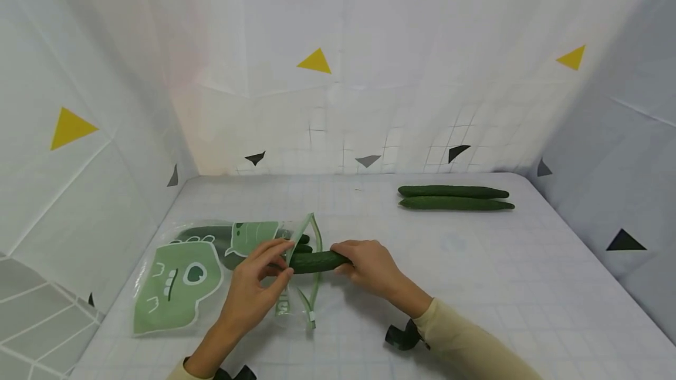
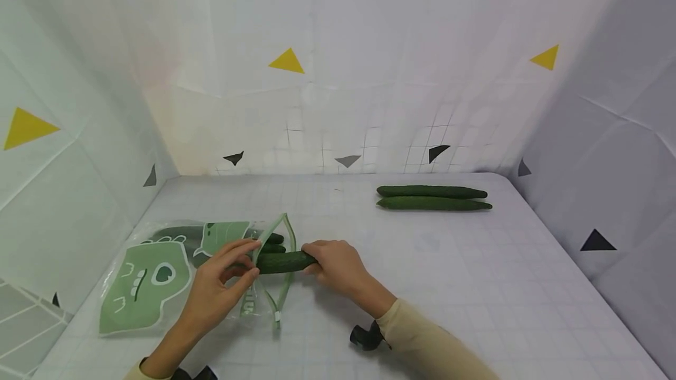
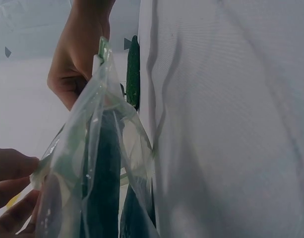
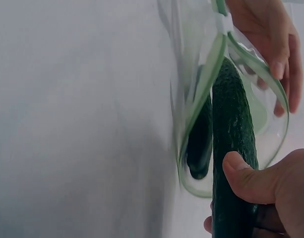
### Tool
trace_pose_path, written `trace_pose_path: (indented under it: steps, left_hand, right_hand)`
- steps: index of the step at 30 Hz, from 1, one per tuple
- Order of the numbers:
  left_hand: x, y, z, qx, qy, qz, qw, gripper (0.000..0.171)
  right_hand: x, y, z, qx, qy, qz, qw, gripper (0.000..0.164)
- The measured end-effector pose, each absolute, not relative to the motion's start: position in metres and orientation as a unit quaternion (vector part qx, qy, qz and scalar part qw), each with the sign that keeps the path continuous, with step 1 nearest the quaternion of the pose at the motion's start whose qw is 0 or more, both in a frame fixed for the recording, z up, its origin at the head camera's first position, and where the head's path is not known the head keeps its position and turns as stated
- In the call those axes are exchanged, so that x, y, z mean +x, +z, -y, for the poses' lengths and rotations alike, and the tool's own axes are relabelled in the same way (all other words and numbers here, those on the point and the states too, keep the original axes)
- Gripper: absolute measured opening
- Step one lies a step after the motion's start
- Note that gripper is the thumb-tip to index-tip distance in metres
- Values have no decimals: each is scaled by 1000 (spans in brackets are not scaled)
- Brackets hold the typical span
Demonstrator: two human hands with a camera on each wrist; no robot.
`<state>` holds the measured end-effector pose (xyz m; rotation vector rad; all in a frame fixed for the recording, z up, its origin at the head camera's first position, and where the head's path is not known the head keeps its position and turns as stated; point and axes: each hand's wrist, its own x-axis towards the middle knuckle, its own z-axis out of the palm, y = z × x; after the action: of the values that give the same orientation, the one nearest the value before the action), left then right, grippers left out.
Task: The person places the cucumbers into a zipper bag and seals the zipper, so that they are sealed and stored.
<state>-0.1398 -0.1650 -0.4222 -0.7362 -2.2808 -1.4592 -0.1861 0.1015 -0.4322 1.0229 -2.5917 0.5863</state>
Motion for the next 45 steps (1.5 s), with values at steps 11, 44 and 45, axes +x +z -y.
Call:
trace_pose_path:
  steps: [11,44,45]
  left_hand:
    - [-139,-421,165,-267,-523,792,169,52]
    - [-139,-420,164,-253,-519,800,165,54]
    - [-139,-420,164,-252,-519,800,164,54]
  right_hand:
    - [-185,-443,-76,356,179,908,126,31]
    - [-205,-450,-114,453,310,836,-4,22]
    - [-204,-451,-114,447,311,839,3,24]
